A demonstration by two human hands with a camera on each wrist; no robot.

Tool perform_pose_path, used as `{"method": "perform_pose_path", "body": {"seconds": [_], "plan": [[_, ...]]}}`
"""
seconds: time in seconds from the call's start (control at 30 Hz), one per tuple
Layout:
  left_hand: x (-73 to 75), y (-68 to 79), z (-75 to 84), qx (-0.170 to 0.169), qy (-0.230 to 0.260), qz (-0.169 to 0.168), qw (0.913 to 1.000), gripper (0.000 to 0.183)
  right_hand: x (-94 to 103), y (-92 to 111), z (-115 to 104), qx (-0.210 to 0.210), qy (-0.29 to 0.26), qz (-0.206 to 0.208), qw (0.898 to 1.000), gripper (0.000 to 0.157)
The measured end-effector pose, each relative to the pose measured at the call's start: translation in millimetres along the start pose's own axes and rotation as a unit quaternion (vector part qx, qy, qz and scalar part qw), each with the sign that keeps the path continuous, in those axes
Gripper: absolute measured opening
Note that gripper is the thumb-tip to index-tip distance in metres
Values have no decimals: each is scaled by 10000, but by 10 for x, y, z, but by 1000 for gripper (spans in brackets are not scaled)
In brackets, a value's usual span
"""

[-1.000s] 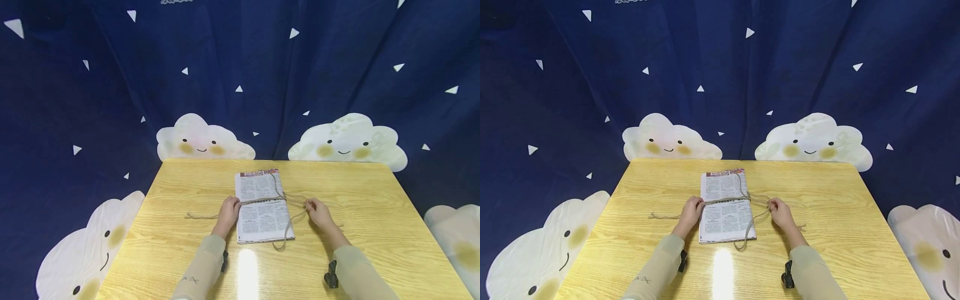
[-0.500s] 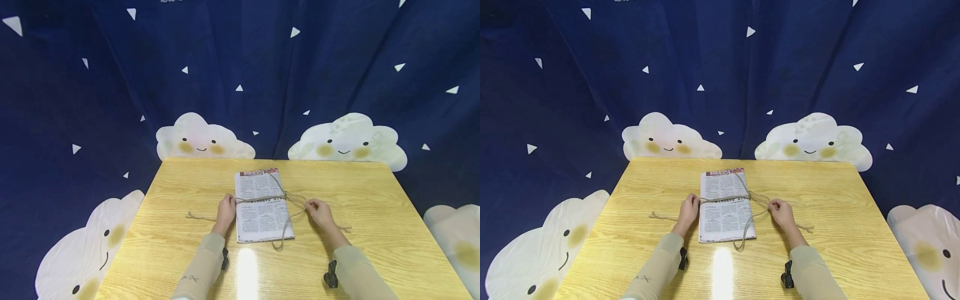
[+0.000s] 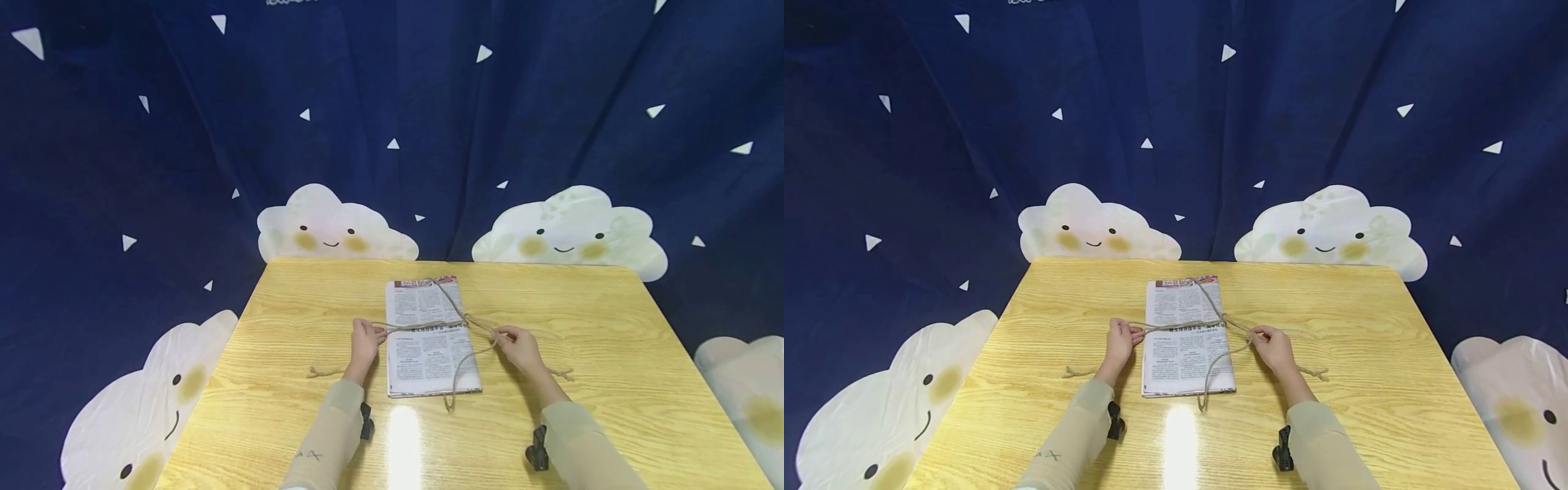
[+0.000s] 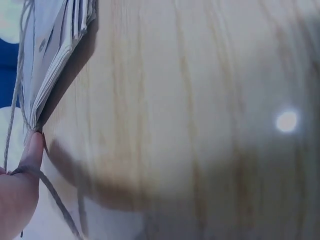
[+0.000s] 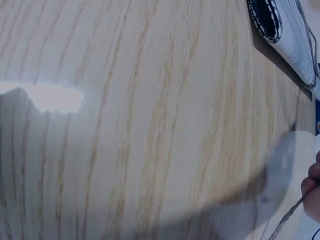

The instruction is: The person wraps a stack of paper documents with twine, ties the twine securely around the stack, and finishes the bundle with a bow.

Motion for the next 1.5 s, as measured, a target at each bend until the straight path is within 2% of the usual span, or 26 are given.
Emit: {"method": "perform_pose_path", "body": {"seconds": [0.13, 0.23, 0.3, 0.4, 0.53, 0.6, 0.67, 0.73, 0.8, 0.87, 0.93, 1.0, 1.1, 1.2, 1.3, 1.37, 1.5], "plan": [[127, -2, -4, -130, -378, 555, 9977, 16, 34, 2, -11, 109, 300, 139, 9994, 25], [250, 8, 27, -277, -851, 1041, 9905, 13, 56, 13, -13, 211, 525, 140, 9983, 27], [315, 1, 31, -269, -876, 1184, 9887, 13, 62, 20, 1, 233, 597, 101, 9979, 28], [349, -31, -4, -75, -471, 1045, 9934, 13, 66, 27, 22, 242, 663, 57, 9975, 28], [310, -63, -95, 341, 404, 653, 9965, 17, 77, 26, 28, 286, 753, 141, 9966, 26], [303, -66, -126, 476, 621, 560, 9954, 20, 79, 25, 27, 306, 731, 175, 9967, 25], [335, -57, -136, 506, 624, 647, 9947, 22, 81, 25, 32, 285, 692, 207, 9970, 25], [388, -51, -124, 426, 350, 833, 9950, 21, 80, 28, 36, 268, 676, 195, 9972, 25], [441, -48, -88, 242, -177, 1057, 9939, 18, 73, 35, 37, 266, 638, 152, 9975, 25], [471, -44, -19, -86, -864, 1251, 9883, 15, 70, 41, 27, 307, 667, 115, 9972, 23], [449, -28, 80, -499, -1574, 1335, 9772, 14, 54, 48, 15, 372, 672, 29, 9970, 22], [373, -10, 174, -941, -2210, 1269, 9624, 16, 31, 53, -7, 471, 688, -69, 9965, 21], [170, 27, 270, -1437, -2933, 813, 9416, 22, -34, 50, -44, 595, 705, -288, 9953, 23], [-45, 41, 253, -1527, -3437, 205, 9264, 22, -125, 42, -116, 827, 812, -517, 9919, 26], [-183, 39, 200, -1352, -3813, -84, 9145, 21, -206, 35, -166, 980, 927, -613, 9890, 26], [-230, 28, 167, -1219, -3868, -116, 9140, 20, -247, 39, -174, 989, 936, -648, 9886, 24], [-270, 22, 142, -1115, -3617, -69, 9256, 11, -301, 56, -144, 734, 593, -651, 9934, 22]]}}
Point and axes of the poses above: each hand's wrist, its own y-axis away from the middle knuckle, its own x-axis out of the back of the hand, z = x × y, the point moved 9 cm from there along -y, towards the middle knuckle, and after that the axes turned 9 degrees about x, right-handed, at the moved point
